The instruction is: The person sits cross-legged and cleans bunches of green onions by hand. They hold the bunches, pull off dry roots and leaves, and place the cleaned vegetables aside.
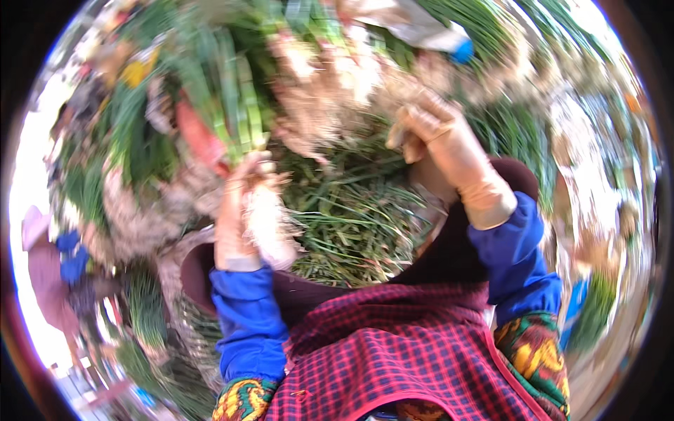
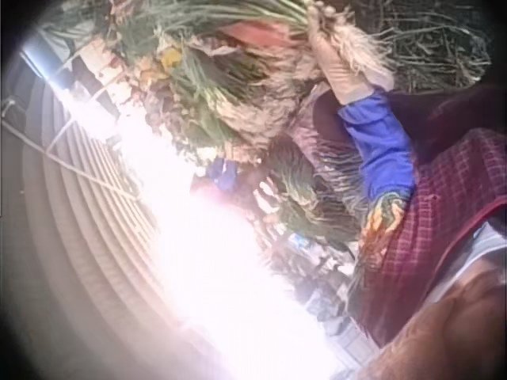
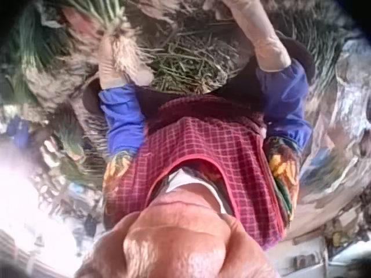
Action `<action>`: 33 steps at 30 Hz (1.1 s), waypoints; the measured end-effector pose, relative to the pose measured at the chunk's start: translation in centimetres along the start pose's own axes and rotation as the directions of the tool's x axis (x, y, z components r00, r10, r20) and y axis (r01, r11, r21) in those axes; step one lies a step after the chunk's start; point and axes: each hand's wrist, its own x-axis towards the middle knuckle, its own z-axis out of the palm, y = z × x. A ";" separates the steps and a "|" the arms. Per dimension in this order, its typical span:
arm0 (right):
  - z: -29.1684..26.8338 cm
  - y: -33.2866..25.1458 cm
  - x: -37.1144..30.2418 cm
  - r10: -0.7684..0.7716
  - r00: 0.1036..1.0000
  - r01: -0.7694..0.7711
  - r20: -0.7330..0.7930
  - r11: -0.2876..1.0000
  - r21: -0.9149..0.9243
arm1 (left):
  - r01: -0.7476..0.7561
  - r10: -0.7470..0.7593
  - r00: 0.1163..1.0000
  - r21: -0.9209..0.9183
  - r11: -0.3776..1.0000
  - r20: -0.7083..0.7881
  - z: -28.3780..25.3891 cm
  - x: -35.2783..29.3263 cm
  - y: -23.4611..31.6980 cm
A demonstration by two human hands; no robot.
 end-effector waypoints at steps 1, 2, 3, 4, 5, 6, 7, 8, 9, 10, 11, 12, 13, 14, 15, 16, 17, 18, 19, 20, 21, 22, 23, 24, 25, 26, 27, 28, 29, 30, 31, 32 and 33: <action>3.2 0.2 1.2 0.072 0.996 -0.075 0.043 0.994 0.084 | -0.021 0.023 0.992 0.022 1.000 -0.122 0.3 0.3 0.1; 6.2 1.5 3.0 0.108 0.985 -0.118 0.133 0.990 0.071 | -0.028 0.026 0.993 -0.014 1.000 -0.117 -0.1 -0.2 0.7; 9.1 2.0 4.2 0.132 0.968 -0.162 0.213 0.978 0.133 | -0.021 0.016 0.996 -0.057 0.998 -0.090 -0.2 -0.6 1.2; 11.6 2.2 5.3 0.194 0.951 -0.213 0.239 0.975 0.056 | -0.021 0.013 0.997 -0.095 0.995 -0.080 0.2 -0.8 1.6; 13.2 3.4 5.1 0.157 0.937 -0.205 0.313 0.971 0.125 | -0.058 0.051 0.988 -0.044 0.997 -0.149 0.0 -1.8 0.7; 15.3 3.6 5.1 0.160 0.921 -0.240 0.356 0.951 0.194 | -0.068 0.060 0.992 -0.060 0.996 -0.113 -1.0 -1.7 0.6; 16.7 3.7 5.2 0.160 0.905 -0.277 0.394 0.925 0.261 | -0.074 0.068 0.995 -0.072 0.995 -0.073 -1.6 -1.5 0.6; 17.3 3.8 5.5 0.157 0.907 -0.219 0.390 0.969 0.118 | -0.079 0.069 0.993 -0.101 0.992 -0.099 -2.1 -1.6 0.7; 17.5 4.8 6.0 0.162 0.906 -0.160 0.390 0.986 -0.037 | -0.072 0.062 0.994 -0.107 0.992 -0.094 -2.5 -1.5 0.3; 17.8 5.5 5.9 -0.081 0.949 0.155 0.304 0.961 -0.229 | -0.049 0.035 0.994 -0.135 0.990 -0.106 -2.4 -1.8 0.3; 17.5 5.9 6.0 -0.266 0.914 0.390 0.306 0.781 -0.488 | -0.024 0.005 0.993 -0.162 0.986 -0.114 -2.2 -1.9 0.4; 17.6 6.3 6.1 -0.328 0.896 0.440 0.298 0.746 -0.500 | -0.052 0.040 0.997 -0.173 0.984 -0.073 -2.6 -1.5 0.1; 17.7 6.6 6.3 -0.390 0.873 0.487 0.292 0.709 -0.510 | -0.040 0.030 0.998 -0.206 0.978 -0.051 -2.9 -1.4 0.2; 18.3 6.9 6.4 -0.308 0.939 0.342 0.156 0.886 -0.313 | -0.026 0.020 0.999 -0.239 0.971 -0.029 -3.1 -1.3 0.3; 18.6 7.0 6.3 -0.175 0.984 0.178 0.037 0.981 -0.075 | -0.001 0.000 1.000 -0.270 0.963 -0.006 -2.7 -1.5 0.2; 17.3 6.3 7.3 0.069 0.989 -0.099 0.131 0.966 0.237 | -0.100 0.089 0.995 -0.251 0.963 -0.055 -2.1 -2.1 -0.1; 16.4 7.2 8.4 0.015 0.999 -0.026 0.037 0.947 0.320 | -0.055 0.104 0.990 -0.401 0.915 0.100 -1.4 -2.6 0.0; 15.7 8.2 8.7 0.091 0.995 -0.094 0.032 0.991 0.096 | -0.035 0.124 0.980 -0.470 0.882 0.158 -1.5 -2.9 0.0; 15.3 9.4 9.1 0.162 0.987 -0.159 0.013 0.979 -0.129 | -0.013 0.149 0.965 -0.533 0.846 0.214 -1.6 -3.2 0.5; 14.7 13.0 9.6 -0.225 0.967 0.252 0.118 0.807 -0.535 | -0.162 0.258 0.944 -0.390 0.906 0.206 -1.2 -3.4 1.0; 15.4 13.1 8.8 -0.473 0.848 0.511 0.238 0.613 -0.602 | -0.252 0.351 0.906 -0.364 0.897 0.238 -0.7 -3.2 1.2; 15.4 12.8 8.8 -0.410 0.896 0.403 0.171 0.590 -0.699 | -0.285 0.331 0.939 -0.337 0.897 0.088 0.0 -3.3 1.3; 15.2 12.4 8.8 -0.350 0.932 0.287 0.094 0.554 -0.782 | -0.312 0.308 0.949 -0.305 0.900 -0.064 1.1 -3.6 1.3; 14.5 12.3 9.7 -0.256 0.967 0.143 0.015 0.488 -0.861 | -0.325 0.275 0.939 -0.270 0.907 -0.206 2.0 -3.5 1.2; 15.5 12.1 10.6 -0.169 0.984 0.027 -0.050 0.429 -0.903 | -0.250 0.235 0.968 -0.311 0.917 -0.085 -2.1 -2.3 0.8; 15.2 14.0 11.5 -0.196 0.981 0.087 0.009 0.393 -0.915 | -0.162 0.199 0.978 -0.382 0.910 0.059 -3.1 -1.9 0.9; 14.9 13.7 11.4 -0.205 0.978 0.108 0.026 0.400 -0.910 | -0.053 0.161 0.964 -0.445 0.894 0.209 -3.5 -1.5 0.7; 14.6 13.5 11.2 -0.214 0.976 0.130 0.044 0.407 -0.904 | -0.042 0.154 0.956 -0.406 0.913 0.249 -3.8 -1.1 0.7; 14.6 13.2 11.3 -0.223 0.973 0.153 0.063 0.414 -0.898 | -0.061 0.153 0.965 -0.382 0.922 0.214 -4.1 -0.9 0.7; 15.1 12.1 10.8 -0.314 0.948 0.198 0.052 0.454 -0.869 | -0.079 0.160 0.964 -0.348 0.934 0.211 -4.2 -0.9 0.7; 15.1 11.2 11.2 -0.321 0.947 0.205 0.031 0.525 -0.826 | -0.091 0.163 0.963 -0.310 0.946 0.214 -4.2 -0.9 0.7; 15.5 10.4 11.3 -0.378 0.926 0.231 -0.005 0.577 -0.784 | -0.095 0.145 0.975 -0.268 0.959 0.171 -4.3 -1.2 0.6; 15.9 9.2 11.6 -0.439 0.897 0.262 -0.051 0.623 -0.737 | -0.099 0.130 0.982 -0.220 0.970 0.134 -4.1 -1.4 0.6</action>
